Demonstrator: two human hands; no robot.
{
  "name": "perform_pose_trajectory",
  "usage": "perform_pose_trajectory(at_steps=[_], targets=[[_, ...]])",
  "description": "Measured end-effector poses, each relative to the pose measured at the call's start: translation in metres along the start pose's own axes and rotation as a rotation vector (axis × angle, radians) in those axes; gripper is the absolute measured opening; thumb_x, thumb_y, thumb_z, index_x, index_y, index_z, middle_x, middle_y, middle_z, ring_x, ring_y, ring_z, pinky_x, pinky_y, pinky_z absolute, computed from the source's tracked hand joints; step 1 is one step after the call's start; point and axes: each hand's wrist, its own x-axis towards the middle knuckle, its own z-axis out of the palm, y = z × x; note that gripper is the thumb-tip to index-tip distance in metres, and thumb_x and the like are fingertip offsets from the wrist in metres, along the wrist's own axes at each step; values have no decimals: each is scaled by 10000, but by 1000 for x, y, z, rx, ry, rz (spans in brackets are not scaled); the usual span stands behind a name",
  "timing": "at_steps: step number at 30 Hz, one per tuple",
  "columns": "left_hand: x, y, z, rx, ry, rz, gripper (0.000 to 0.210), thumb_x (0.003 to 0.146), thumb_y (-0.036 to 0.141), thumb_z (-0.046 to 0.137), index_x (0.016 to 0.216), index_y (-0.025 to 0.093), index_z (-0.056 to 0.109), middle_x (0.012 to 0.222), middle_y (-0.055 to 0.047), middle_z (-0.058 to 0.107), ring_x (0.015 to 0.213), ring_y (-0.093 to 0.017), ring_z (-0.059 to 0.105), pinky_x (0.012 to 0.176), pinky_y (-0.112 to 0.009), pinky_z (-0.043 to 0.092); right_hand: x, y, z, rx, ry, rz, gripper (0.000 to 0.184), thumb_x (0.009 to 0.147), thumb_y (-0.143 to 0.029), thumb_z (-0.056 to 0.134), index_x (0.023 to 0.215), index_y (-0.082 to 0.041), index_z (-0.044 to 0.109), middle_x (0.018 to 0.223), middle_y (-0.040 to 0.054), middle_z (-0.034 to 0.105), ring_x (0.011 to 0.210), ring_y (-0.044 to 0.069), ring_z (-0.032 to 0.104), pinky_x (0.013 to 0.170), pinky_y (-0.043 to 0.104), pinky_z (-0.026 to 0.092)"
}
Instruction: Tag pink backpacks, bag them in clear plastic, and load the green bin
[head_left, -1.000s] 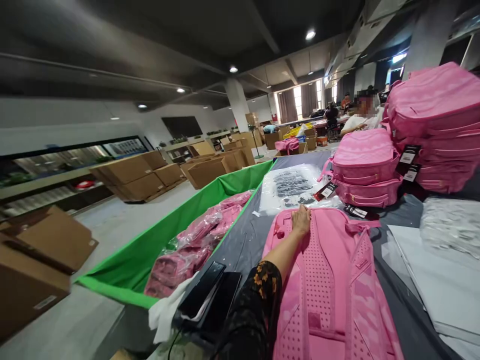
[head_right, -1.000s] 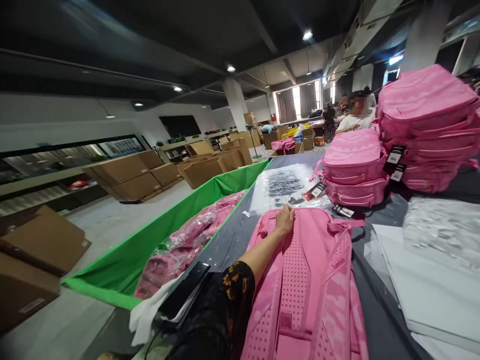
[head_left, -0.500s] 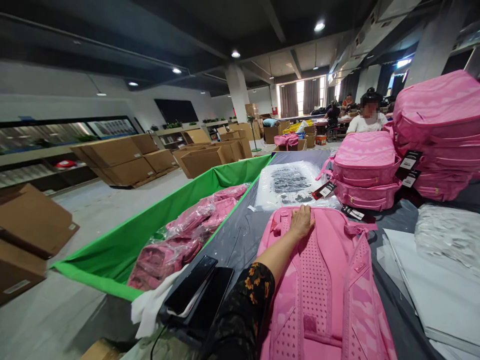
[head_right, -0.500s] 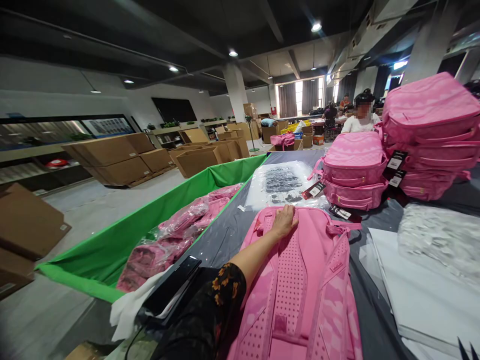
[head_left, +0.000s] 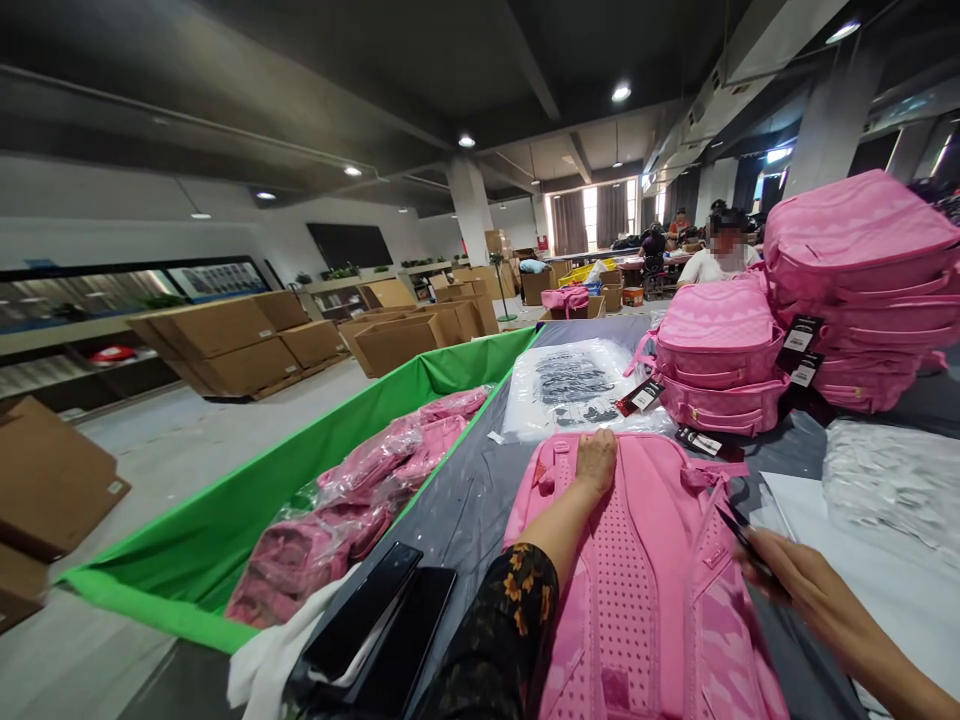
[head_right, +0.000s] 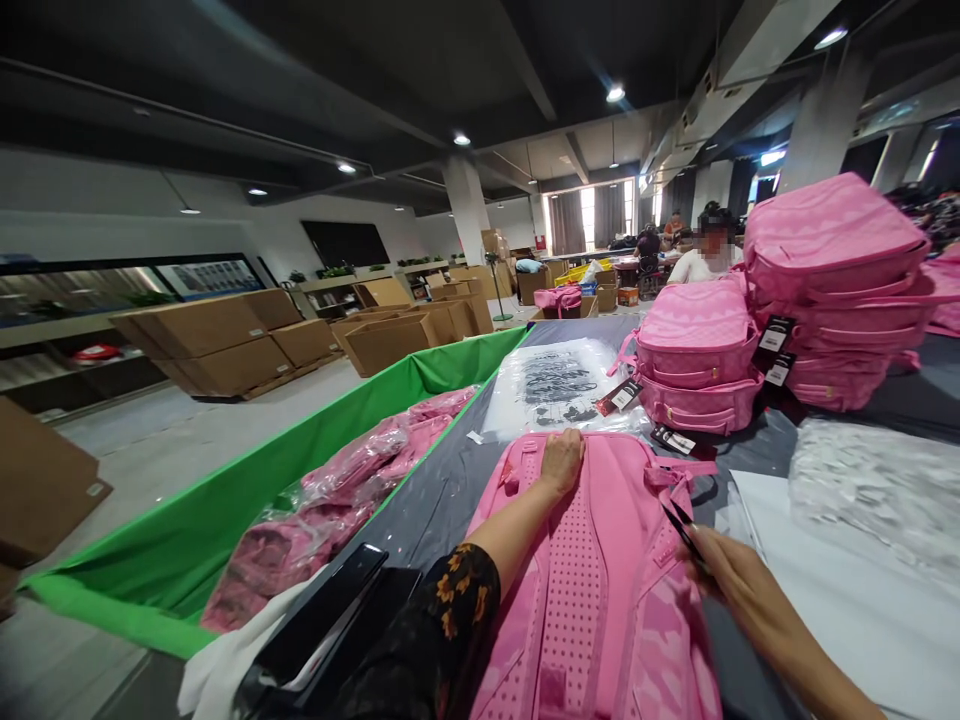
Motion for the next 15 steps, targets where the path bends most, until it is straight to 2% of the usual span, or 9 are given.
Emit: perform_pose_trajectory(at_steps=[2,4,6,8,10,15], targets=[[-1,-3,0,-30,9,-15,232,1013,94,429,1030,153,653,1019,-108,693,949,-222,644,910,-348,425,42,-24,15,-77,-85,-88,828,825,-922,275,842,-209,697,715,89,684,624,224,623,608,331,517],[-3,-5,-1,-70,18,-40,192,1027,168,470,1021,169,663,1000,-91,709,929,-218,650,879,-332,429,82,-39,30,-342,-103,-199,788,941,-786,161,917,-216,705,780,84,700,725,230,659,693,325,509],[-4,-7,-2,-114,32,-70,184,1033,221,490,1010,189,670,990,-71,722,913,-208,654,844,-313,431,115,-46,45,-634,-77,-256,630,1038,-564,161,1002,-225,690,931,84,722,877,226,682,762,307,487],[-5,-8,-2,-154,50,-104,196,1035,219,482,1003,202,674,1000,-59,729,910,-201,656,814,-299,429,140,-49,59,-814,-49,-258,455,1059,-406,238,1062,-220,653,1028,90,712,931,217,678,756,290,459],[-5,-8,-1,-188,67,-136,205,1034,209,473,1009,202,677,1021,-63,733,914,-204,657,797,-298,426,157,-50,70,-886,-30,-258,360,1058,-386,316,1098,-208,625,1024,106,695,917,226,672,724,289,435],[-6,-8,2,-271,86,-159,195,1030,227,485,1033,202,678,1005,-66,738,908,-213,651,803,-307,422,170,-47,84,-1066,-5,-290,317,1062,-392,383,1119,-183,614,1039,156,668,986,273,661,738,311,429]])
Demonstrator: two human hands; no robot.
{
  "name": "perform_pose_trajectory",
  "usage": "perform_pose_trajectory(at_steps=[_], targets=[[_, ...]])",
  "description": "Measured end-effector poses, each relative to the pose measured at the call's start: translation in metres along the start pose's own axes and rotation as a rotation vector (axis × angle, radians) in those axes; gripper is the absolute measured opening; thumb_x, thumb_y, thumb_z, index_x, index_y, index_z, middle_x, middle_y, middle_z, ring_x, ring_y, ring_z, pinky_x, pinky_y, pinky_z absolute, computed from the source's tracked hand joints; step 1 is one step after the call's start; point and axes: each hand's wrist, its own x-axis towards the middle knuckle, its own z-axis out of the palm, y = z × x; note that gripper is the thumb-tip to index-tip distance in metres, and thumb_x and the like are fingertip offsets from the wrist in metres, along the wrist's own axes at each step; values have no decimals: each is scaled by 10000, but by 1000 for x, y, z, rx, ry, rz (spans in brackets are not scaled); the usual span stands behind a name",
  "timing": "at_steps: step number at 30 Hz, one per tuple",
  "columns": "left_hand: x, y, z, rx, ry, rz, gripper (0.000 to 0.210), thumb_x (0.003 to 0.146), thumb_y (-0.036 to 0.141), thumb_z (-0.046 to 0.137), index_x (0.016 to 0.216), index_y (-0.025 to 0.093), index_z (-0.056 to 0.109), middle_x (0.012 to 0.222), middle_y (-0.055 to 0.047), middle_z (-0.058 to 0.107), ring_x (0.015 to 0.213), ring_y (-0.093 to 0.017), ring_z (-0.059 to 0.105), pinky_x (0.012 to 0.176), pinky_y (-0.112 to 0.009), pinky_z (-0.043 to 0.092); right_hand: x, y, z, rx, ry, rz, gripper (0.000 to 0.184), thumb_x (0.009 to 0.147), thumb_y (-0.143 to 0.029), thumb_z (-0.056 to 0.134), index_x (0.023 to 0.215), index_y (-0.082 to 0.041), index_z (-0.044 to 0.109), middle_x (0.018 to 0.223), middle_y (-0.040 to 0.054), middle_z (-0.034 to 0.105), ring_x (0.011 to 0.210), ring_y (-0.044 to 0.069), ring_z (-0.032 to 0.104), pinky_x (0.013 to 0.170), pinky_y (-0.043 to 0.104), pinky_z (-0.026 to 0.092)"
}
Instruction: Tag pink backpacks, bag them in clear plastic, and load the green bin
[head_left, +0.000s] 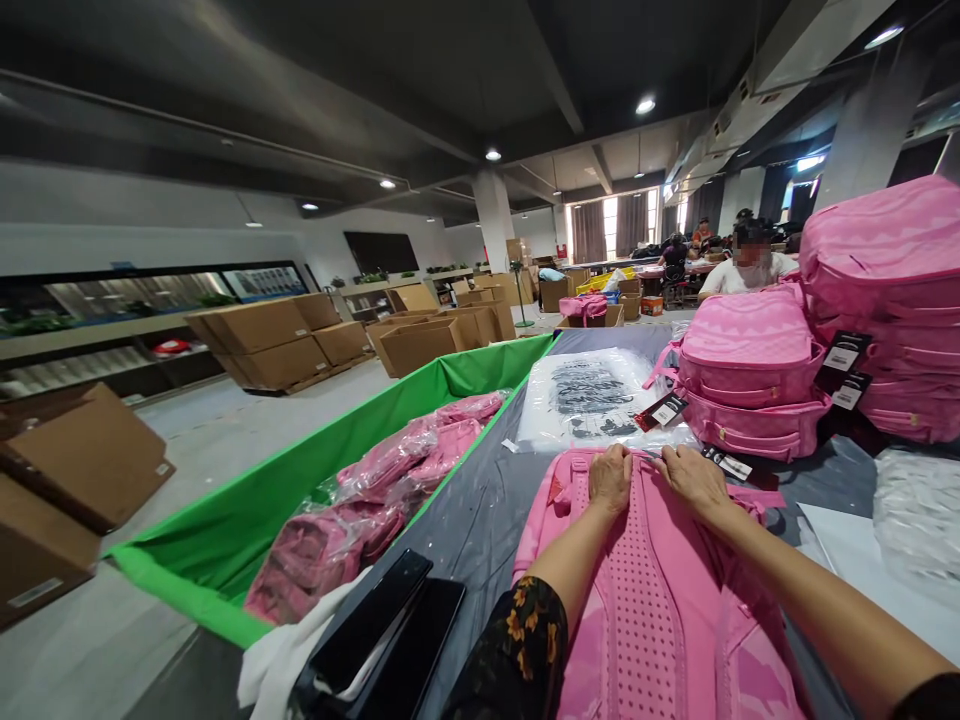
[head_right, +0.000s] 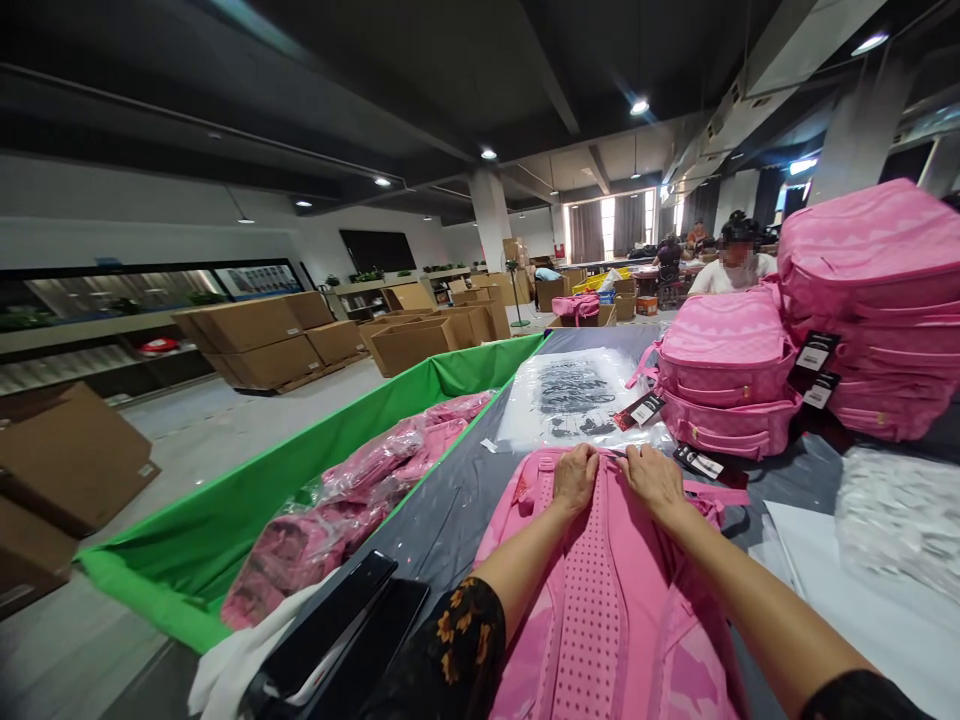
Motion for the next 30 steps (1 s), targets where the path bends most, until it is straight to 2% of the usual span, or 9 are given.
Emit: perform_pose_trajectory(at_steps=[5,13,23,26,30], targets=[[-2,0,-2,-66,-2,4,181,1022,219,500,1001,213,680,995,-52,737,917,-207,644,821,-306,427,1,4,5,-76,-13,-103,240,1043,-350,477,1131,-172,611,1028,129,682,984,241,662,741,288,436],[-4,0,-3,-116,-4,-8,173,1017,230,518,985,207,686,993,-56,742,910,-216,636,826,-317,427,11,4,13,-121,6,-174,265,1058,-330,451,1114,-147,635,1031,142,709,987,248,669,726,299,430],[-1,-5,3,-214,4,-26,154,987,210,537,938,219,683,989,-50,746,932,-212,644,871,-319,440,12,3,14,-103,-24,-143,256,1062,-341,446,1124,-177,634,1066,123,717,1012,243,675,706,282,411],[4,-8,3,-271,-14,-42,136,964,214,555,916,226,681,942,-27,745,890,-190,655,827,-292,458,5,3,8,-89,-40,-113,262,1065,-356,439,1131,-185,626,1057,120,714,1002,242,678,687,274,399],[10,-10,2,-354,-39,-74,102,921,198,585,854,218,659,779,17,703,738,-150,640,715,-247,460,-8,8,-4,-91,-52,-64,286,1074,-367,405,1143,-189,618,1055,121,718,1012,252,682,671,280,391]])
